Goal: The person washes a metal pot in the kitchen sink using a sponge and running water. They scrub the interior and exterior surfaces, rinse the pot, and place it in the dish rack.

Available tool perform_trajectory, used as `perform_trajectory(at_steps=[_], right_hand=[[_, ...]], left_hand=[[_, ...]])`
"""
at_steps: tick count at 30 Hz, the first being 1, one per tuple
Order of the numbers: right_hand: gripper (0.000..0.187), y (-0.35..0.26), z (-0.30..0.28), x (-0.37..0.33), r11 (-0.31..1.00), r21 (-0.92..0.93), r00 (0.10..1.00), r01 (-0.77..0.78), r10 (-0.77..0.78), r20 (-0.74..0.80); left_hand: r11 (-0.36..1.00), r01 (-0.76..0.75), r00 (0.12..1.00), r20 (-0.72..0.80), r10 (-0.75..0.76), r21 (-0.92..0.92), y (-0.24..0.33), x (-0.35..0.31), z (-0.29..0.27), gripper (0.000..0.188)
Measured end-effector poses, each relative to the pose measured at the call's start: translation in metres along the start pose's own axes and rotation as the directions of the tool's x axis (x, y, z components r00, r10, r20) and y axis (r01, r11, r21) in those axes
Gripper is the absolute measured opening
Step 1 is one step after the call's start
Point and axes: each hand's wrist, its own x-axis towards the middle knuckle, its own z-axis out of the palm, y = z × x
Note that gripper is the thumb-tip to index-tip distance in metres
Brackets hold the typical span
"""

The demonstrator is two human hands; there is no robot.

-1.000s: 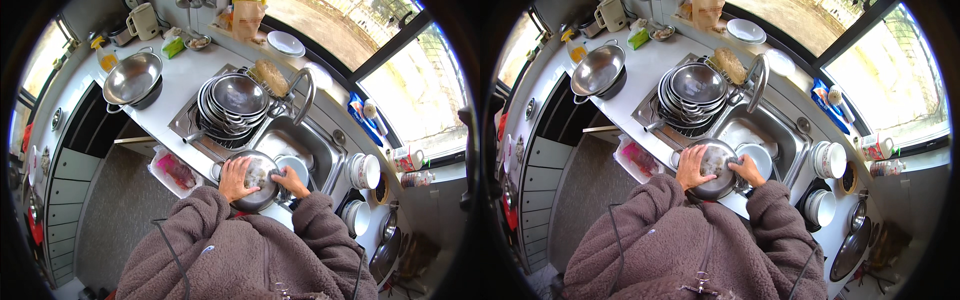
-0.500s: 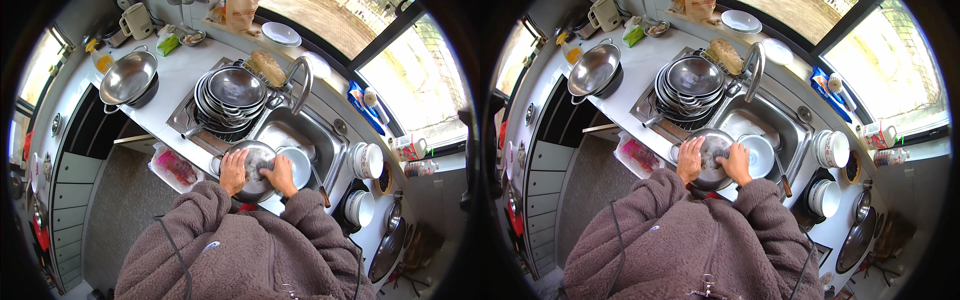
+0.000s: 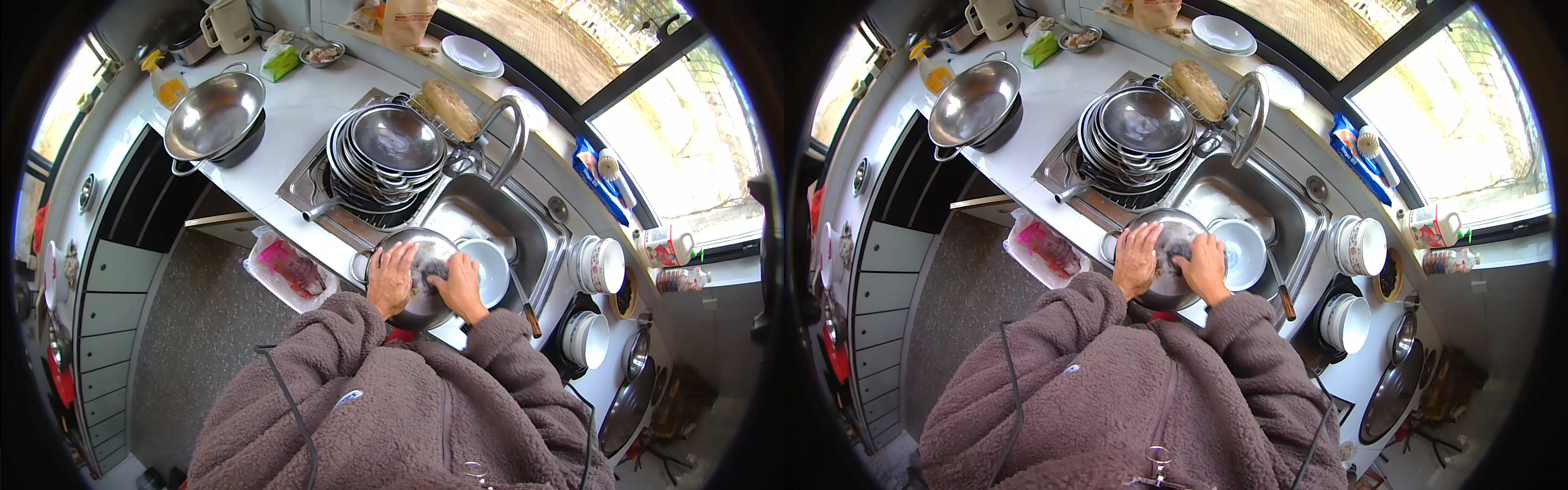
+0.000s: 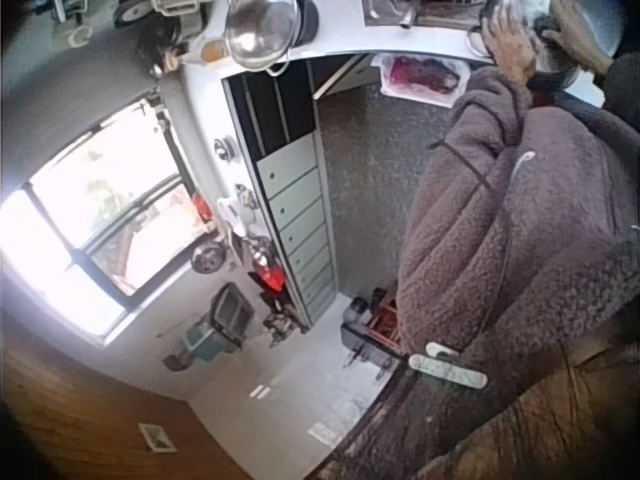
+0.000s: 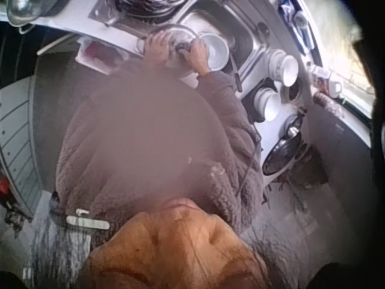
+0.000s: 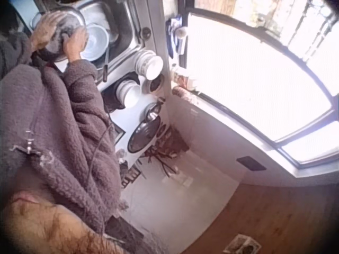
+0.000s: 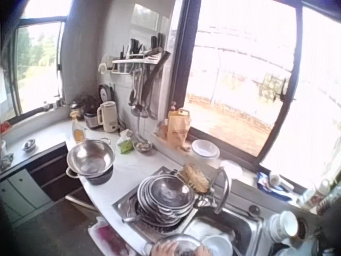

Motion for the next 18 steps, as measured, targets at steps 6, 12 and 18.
perform_trajectory(at_steps=[6, 12, 18], right_hand=[[0.047, 0.009, -0.019, -0.029, 1.000, -0.009, 0.993, -0.017, 0.018, 0.119], [0.041, -0.006, 0.030, 0.038, 0.998, 0.002, 0.992, 0.057, -0.057, -0.110], [0.037, 0.023, -0.006, 0.052, 0.659, 0.629, 0.870, -0.412, 0.490, 0.058]], left_hand=[[1.000, -0.005, 1.000, 0.014, 0.005, -0.001, -0.001, -0.004, 0.002, 0.066], [1.000, -0.011, 1.000, 0.019, 0.011, -0.012, -0.001, 0.000, 0.001, 0.063], [0.998, -0.017, 1.000, 0.001, 0.017, -0.056, -0.003, -0.004, 0.001, 0.065]])
